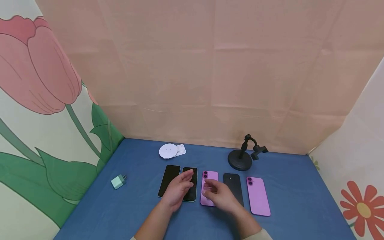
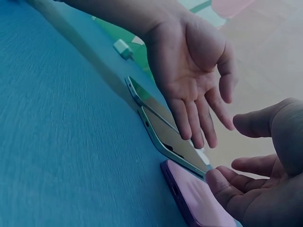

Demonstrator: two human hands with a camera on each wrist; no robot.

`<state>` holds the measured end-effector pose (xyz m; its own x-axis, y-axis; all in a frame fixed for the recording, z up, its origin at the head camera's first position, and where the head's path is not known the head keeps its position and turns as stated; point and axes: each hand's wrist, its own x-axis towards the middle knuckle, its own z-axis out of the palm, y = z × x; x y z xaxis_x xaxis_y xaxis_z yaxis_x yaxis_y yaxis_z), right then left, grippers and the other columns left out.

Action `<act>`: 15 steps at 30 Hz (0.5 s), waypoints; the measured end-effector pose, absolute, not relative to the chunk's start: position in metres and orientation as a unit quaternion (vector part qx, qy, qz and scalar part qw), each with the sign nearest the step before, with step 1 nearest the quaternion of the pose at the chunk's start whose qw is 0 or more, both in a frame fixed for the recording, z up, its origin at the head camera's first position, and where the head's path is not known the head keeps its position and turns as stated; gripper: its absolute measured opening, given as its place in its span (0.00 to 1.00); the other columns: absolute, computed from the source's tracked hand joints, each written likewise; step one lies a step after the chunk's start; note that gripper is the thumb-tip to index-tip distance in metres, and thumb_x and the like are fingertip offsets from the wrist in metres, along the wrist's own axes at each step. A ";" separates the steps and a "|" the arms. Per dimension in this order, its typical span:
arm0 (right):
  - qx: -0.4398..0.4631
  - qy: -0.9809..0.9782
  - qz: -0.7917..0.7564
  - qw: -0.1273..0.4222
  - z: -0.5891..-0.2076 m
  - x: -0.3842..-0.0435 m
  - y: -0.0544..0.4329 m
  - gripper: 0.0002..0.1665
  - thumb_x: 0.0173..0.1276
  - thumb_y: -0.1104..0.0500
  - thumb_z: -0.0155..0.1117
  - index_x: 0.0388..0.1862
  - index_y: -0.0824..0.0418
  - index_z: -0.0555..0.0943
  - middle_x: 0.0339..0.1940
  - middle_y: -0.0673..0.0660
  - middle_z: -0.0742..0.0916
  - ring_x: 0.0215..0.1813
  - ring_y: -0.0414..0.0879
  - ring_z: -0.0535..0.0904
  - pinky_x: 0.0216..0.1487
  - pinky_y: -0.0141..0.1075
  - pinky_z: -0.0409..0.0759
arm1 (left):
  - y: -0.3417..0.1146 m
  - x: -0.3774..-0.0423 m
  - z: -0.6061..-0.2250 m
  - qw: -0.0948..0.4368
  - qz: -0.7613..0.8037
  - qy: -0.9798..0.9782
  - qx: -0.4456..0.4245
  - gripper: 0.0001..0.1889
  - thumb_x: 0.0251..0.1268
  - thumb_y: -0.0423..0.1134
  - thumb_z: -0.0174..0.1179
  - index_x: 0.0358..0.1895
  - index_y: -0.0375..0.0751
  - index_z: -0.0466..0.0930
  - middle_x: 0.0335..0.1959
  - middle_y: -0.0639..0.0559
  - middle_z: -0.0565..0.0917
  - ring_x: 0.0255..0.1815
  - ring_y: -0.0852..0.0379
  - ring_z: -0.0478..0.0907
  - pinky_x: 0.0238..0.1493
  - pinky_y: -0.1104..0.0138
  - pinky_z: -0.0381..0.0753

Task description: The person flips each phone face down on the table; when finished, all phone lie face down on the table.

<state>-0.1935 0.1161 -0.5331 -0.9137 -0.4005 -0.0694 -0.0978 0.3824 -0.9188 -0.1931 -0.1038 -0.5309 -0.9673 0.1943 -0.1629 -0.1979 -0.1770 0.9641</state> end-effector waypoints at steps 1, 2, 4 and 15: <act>-0.150 0.818 -0.537 0.143 -0.533 -0.193 0.115 0.35 0.73 0.51 0.67 0.73 0.67 0.74 0.61 0.62 0.85 0.60 0.57 0.83 0.59 0.51 0.84 | -0.105 -0.193 -0.531 0.125 0.767 0.629 -0.004 0.31 0.72 0.28 0.52 0.78 0.31 0.62 0.80 0.33 0.61 0.83 0.36 0.52 0.78 0.39 0.49; -0.151 0.816 -0.539 0.143 -0.532 -0.193 0.113 0.35 0.73 0.51 0.67 0.73 0.68 0.74 0.61 0.62 0.85 0.60 0.58 0.83 0.59 0.51 0.84 | -0.106 -0.193 -0.531 0.121 0.766 0.632 -0.005 0.31 0.72 0.28 0.52 0.78 0.31 0.62 0.80 0.33 0.61 0.83 0.36 0.52 0.78 0.39 0.49; -0.152 0.813 -0.543 0.144 -0.533 -0.193 0.110 0.35 0.73 0.52 0.68 0.73 0.69 0.73 0.62 0.64 0.85 0.60 0.59 0.83 0.59 0.51 0.84 | -0.108 -0.193 -0.530 0.117 0.765 0.633 -0.008 0.32 0.71 0.28 0.53 0.78 0.31 0.62 0.80 0.33 0.61 0.83 0.36 0.51 0.79 0.38 0.48; -0.150 0.806 -0.551 0.154 -0.535 -0.194 0.094 0.36 0.73 0.52 0.68 0.73 0.69 0.73 0.65 0.67 0.82 0.62 0.61 0.82 0.59 0.55 0.83 | -0.117 -0.193 -0.531 0.099 0.762 0.639 -0.027 0.33 0.70 0.28 0.55 0.78 0.30 0.62 0.80 0.34 0.61 0.83 0.38 0.51 0.79 0.37 0.40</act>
<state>-0.1941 0.0944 -0.5350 -0.9078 -0.4111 -0.0834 -0.0712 0.3469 -0.9352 -0.1928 -0.1169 -0.5308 -0.9789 0.1163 -0.1682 -0.1859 -0.1632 0.9689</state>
